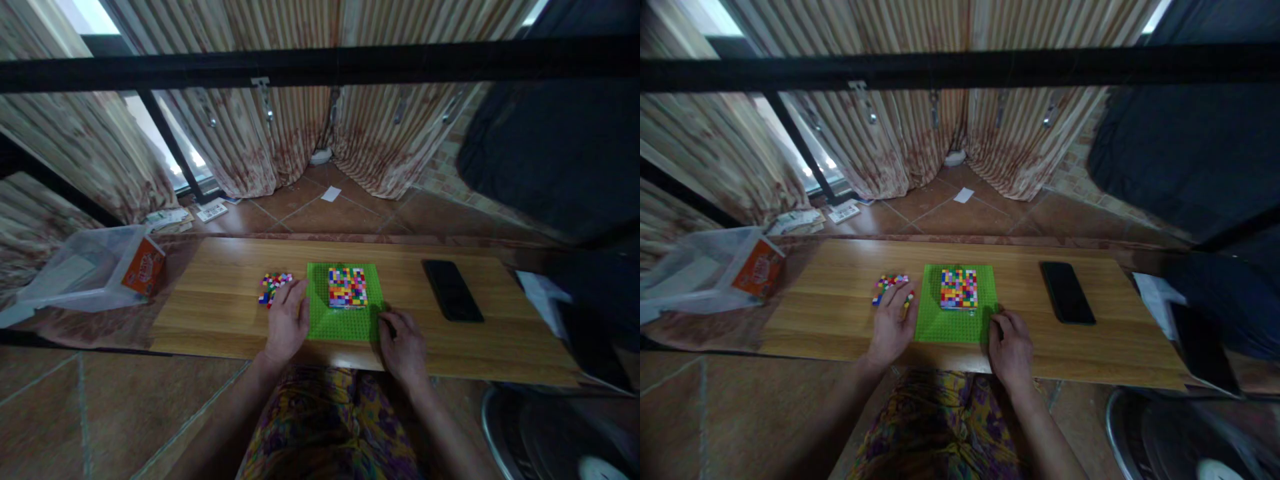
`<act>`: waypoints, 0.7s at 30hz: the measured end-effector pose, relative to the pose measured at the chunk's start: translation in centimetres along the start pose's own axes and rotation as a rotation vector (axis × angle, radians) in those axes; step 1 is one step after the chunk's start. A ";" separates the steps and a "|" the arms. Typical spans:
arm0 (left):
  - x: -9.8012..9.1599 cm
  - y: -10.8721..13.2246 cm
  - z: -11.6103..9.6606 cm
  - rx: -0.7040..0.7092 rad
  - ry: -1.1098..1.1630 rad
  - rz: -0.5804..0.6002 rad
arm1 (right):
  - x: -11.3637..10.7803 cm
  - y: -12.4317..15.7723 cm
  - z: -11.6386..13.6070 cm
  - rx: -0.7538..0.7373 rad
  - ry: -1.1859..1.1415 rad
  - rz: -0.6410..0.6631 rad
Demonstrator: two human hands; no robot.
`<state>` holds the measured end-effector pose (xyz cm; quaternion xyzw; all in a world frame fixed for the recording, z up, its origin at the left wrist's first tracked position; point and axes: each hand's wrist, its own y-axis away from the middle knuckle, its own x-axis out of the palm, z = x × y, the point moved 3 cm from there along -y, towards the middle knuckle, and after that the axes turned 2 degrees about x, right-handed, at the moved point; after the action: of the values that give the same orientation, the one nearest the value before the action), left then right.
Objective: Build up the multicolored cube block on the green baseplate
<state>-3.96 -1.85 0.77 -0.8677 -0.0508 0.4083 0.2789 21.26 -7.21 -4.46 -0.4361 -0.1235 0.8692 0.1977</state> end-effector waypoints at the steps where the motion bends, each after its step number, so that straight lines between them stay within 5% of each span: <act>1: -0.8 0.3 1.2 -0.042 -0.005 -0.042 | 0.0 0.0 -0.1 -0.002 -0.005 0.002; 6: -4.2 1.4 7.5 -0.222 -0.118 -0.090 | -0.2 -0.3 -0.7 0.008 -0.045 0.005; 10: -4.6 1.8 9.7 -0.259 -0.102 -0.033 | -1.2 -0.5 0.2 -0.035 -0.047 -0.020; 15: -2.9 1.6 9.1 -0.157 0.023 0.081 | -0.4 -0.2 7.3 -0.210 -0.122 0.033; 18: -2.2 1.2 8.7 -0.102 0.038 0.160 | 2.9 -0.2 12.2 -0.289 -0.186 0.238; 21: -2.0 0.5 8.7 -0.077 0.021 0.236 | 6.3 -0.9 14.6 -0.260 -0.146 0.282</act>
<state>-11.77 0.96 -2.66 -0.8820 0.0391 0.4268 0.1960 6.22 -4.20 0.01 -0.4066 -0.1863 0.8944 0.0066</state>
